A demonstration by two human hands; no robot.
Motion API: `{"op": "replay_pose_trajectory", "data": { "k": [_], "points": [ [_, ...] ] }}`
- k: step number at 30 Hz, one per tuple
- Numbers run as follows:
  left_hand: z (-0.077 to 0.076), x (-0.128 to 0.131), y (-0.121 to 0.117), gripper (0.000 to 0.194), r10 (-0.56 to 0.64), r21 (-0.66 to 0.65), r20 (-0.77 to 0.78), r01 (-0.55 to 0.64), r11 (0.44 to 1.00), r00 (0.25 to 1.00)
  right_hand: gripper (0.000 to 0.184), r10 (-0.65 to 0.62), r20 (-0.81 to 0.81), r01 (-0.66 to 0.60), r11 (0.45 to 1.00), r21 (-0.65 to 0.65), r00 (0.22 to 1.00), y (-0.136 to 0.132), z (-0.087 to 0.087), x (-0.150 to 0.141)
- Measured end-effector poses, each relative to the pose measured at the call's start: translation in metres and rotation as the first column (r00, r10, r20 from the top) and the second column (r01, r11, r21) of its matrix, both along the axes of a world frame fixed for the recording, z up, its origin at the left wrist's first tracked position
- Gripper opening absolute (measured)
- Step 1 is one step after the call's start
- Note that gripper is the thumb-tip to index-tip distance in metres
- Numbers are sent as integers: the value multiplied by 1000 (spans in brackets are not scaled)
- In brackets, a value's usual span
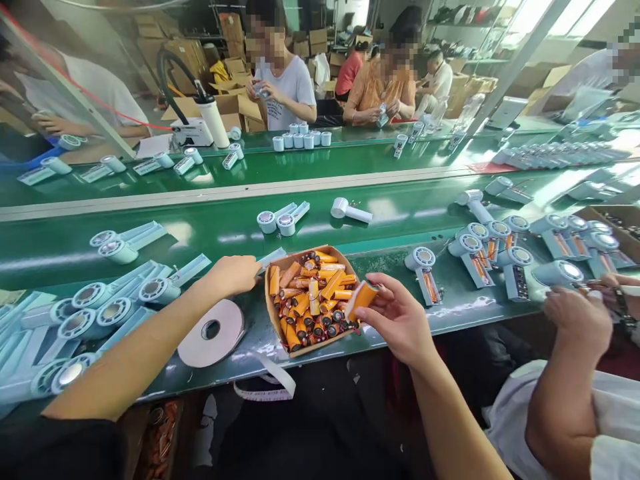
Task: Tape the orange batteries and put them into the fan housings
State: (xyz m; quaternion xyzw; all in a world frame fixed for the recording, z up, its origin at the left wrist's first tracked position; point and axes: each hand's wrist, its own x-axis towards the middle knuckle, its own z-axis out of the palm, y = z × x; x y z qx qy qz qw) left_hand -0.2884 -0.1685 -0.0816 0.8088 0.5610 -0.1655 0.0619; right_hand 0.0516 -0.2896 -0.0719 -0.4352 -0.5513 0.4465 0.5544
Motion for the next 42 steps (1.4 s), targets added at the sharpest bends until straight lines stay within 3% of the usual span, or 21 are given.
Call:
{"op": "replay_pose_trajectory", "data": {
  "k": [4,8,13,18,20,23,25,35,42],
  "points": [
    [5,-24,37,18,-46,49,-26,47,998,999,48,-64,56,61,997,55,996,2,5,30],
    [2,-48,77,24,-27,79,-6,27,996,1000,50,-22,99,17,999,51,995,38,18,23],
    [-15,-57,109,24,-28,-3,81,29,1000,996,49,105,108,-116,988,104,989,119,35,-45],
    [-14,-73,127,14,-38,-86,223,58,995,974,48,272,284,-286,958,8,919,194,22,-133],
    [-12,-79,131,16,-25,-85,287,52,995,958,43,306,488,-331,943,-36,817,211,11,-164],
    [-13,-80,131,22,27,-56,348,-8,998,937,41,271,805,-373,925,-66,528,221,0,-197],
    [-16,-76,129,23,69,-39,364,-59,997,929,36,226,900,-378,923,-75,373,223,-5,-210],
    [-18,-52,123,34,206,-52,415,-203,978,886,41,177,982,-342,920,-191,-74,219,-8,-223],
    [-18,-39,123,32,254,-49,431,-259,965,866,41,202,948,-370,884,-284,-246,219,-13,-233]
  ]
}}
